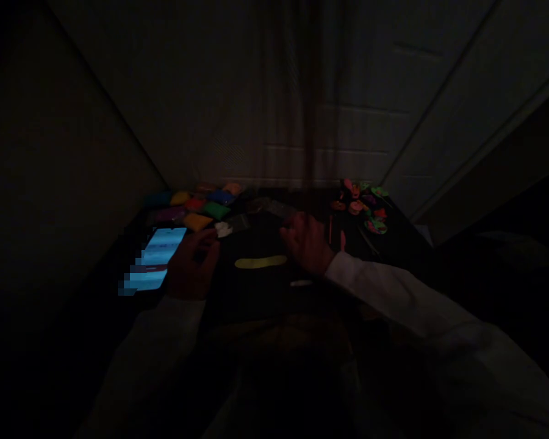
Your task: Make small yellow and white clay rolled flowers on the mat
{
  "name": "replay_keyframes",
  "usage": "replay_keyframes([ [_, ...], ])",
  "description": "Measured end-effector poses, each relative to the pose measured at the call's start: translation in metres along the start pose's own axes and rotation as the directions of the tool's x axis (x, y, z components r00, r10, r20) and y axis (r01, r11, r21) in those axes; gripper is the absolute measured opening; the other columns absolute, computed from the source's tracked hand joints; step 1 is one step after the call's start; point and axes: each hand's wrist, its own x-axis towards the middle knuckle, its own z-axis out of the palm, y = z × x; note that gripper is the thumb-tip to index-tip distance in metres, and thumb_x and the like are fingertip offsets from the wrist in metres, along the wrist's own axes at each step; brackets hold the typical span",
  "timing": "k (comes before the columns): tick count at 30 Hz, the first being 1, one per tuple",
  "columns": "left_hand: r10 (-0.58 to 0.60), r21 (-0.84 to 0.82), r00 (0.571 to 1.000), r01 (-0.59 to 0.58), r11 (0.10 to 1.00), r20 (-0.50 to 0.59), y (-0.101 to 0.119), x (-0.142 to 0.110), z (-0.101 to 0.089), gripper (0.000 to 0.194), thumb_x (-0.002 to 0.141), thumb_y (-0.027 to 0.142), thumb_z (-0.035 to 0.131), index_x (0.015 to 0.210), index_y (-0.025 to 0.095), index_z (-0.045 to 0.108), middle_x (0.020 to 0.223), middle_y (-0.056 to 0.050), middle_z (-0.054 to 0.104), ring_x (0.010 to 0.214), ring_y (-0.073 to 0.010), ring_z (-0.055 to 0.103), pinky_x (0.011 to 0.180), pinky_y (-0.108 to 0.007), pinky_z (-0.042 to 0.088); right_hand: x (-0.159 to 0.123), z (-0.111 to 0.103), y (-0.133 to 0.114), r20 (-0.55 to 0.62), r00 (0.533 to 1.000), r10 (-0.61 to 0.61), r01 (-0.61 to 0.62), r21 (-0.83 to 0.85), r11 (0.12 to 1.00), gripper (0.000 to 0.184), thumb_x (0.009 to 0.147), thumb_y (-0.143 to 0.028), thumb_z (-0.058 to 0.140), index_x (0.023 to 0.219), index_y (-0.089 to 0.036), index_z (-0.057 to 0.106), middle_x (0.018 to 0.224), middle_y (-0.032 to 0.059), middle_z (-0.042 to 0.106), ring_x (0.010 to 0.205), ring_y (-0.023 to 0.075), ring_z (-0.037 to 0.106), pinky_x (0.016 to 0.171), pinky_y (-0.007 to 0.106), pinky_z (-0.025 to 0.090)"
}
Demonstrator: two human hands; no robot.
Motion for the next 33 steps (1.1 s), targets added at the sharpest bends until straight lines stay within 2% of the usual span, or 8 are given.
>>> replay_keyframes([
  [5,0.042,0.003,0.999,-0.042,0.999,0.025,0.004,0.000,0.002,0.026,0.076,0.022,0.050,0.100,0.013,0.056,0.093,-0.006,0.059,0.080,-0.0137,0.056,0.073,-0.026,0.045,-0.007,0.017,-0.003,0.110,0.984,-0.143,0.151,-0.070,0.986,0.028,0.086,-0.035,0.038,0.105,-0.017,0.050,0.112,0.0105,0.050,0.107,0.0224,0.041,0.088,0.039,0.026],
  [8,0.046,0.010,0.999,-0.046,0.999,0.014,0.004,0.000,0.002,0.026,0.077,0.023,0.049,0.101,0.015,0.056,0.092,-0.006,0.059,0.079,-0.0132,0.056,0.073,-0.026,0.045,-0.011,0.026,-0.009,0.126,0.979,-0.162,0.171,-0.064,0.983,0.030,0.086,-0.034,0.038,0.106,-0.016,0.050,0.113,0.0116,0.050,0.108,0.0230,0.041,0.089,0.041,0.024],
  [14,0.029,0.024,0.999,-0.030,0.999,0.032,0.004,-0.001,0.003,0.026,0.077,0.023,0.049,0.101,0.016,0.056,0.091,-0.004,0.059,0.077,-0.0130,0.056,0.072,-0.026,0.045,-0.032,0.022,-0.017,0.203,0.955,-0.218,0.230,-0.035,0.973,0.034,0.084,-0.039,0.040,0.108,-0.016,0.049,0.114,0.0114,0.050,0.105,0.0223,0.042,0.089,0.040,0.024],
  [21,0.037,0.033,0.999,-0.038,0.999,0.034,0.006,-0.001,0.002,0.026,0.077,0.023,0.049,0.101,0.017,0.055,0.091,-0.004,0.058,0.077,-0.0132,0.055,0.073,-0.027,0.045,-0.014,0.027,-0.013,0.178,0.973,-0.148,0.162,-0.063,0.985,0.040,0.085,-0.041,0.037,0.111,-0.013,0.048,0.117,0.0153,0.046,0.108,0.0266,0.039,0.089,0.044,0.023],
  [28,0.043,0.017,0.999,-0.043,0.999,0.033,0.007,-0.001,0.003,0.027,0.077,0.023,0.049,0.102,0.016,0.055,0.093,-0.005,0.058,0.077,-0.0130,0.055,0.072,-0.027,0.045,-0.034,0.026,-0.018,0.228,0.949,-0.218,0.217,0.028,0.976,0.047,0.082,-0.050,0.038,0.116,-0.018,0.046,0.120,0.0126,0.045,0.108,0.0251,0.040,0.090,0.044,0.024],
  [33,0.037,0.035,0.999,-0.038,0.999,0.038,0.007,-0.001,0.002,0.027,0.076,0.023,0.049,0.102,0.016,0.055,0.093,-0.005,0.058,0.077,-0.0136,0.056,0.072,-0.027,0.045,-0.008,0.026,-0.010,0.140,0.983,-0.120,0.108,0.087,0.990,0.042,0.083,-0.045,0.037,0.111,-0.016,0.050,0.116,0.0129,0.047,0.108,0.0252,0.041,0.090,0.045,0.027],
])
